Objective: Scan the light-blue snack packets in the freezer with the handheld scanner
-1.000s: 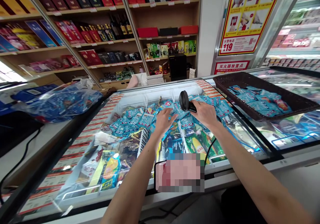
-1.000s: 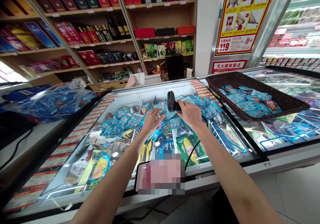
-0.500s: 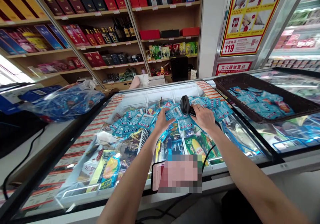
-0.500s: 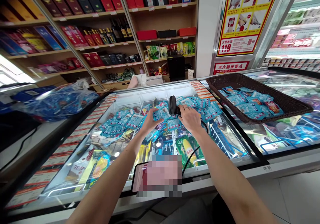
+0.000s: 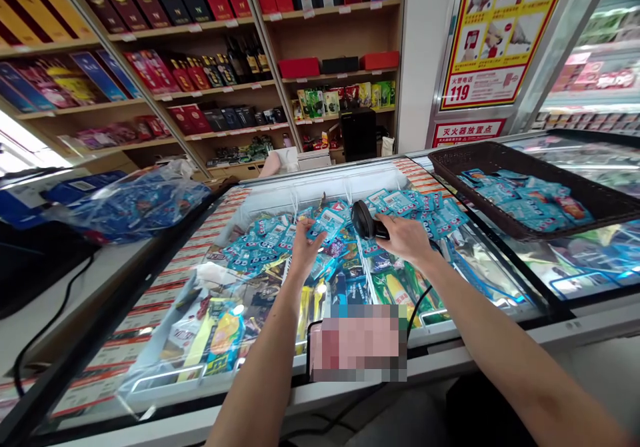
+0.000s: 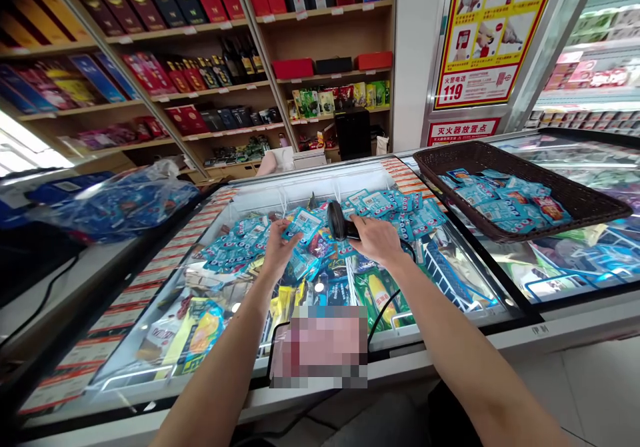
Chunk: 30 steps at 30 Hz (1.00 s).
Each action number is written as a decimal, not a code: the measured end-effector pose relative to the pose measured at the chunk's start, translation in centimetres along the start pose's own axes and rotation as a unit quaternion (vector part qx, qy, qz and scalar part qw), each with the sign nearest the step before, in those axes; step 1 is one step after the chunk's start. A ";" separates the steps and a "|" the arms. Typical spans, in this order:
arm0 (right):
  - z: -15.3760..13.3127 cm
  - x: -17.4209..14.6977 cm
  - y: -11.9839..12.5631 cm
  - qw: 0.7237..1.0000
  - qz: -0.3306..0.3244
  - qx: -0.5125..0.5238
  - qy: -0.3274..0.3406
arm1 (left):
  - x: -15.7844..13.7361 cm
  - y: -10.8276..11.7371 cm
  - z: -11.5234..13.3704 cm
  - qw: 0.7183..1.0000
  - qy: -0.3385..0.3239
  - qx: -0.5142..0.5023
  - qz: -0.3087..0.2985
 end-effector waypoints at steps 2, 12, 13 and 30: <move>-0.1 0.0 0.0 1.000 -0.002 -0.002 0.014 | 0.1 0.0 0.0 1.000 0.005 0.000 -0.005; -0.8 -0.3 -0.1 0.995 0.005 0.025 0.101 | 0.0 0.1 0.4 0.997 -0.028 0.059 -0.032; -0.8 -0.4 -0.1 0.994 0.010 0.025 0.109 | 0.0 0.1 0.3 0.997 -0.022 0.066 -0.035; -1.1 -0.4 -1.0 0.988 0.011 0.040 0.151 | -0.2 -0.1 0.8 0.994 0.000 0.100 -0.047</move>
Point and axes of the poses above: each hand's wrist, its own x-axis towards the middle knuckle, its own y-axis out of the back of the hand, z = x × y, the point moved 3 cm from there along x, towards the middle knuckle, and after that the axes turned 10 degrees about x, right-handed, at the moved point
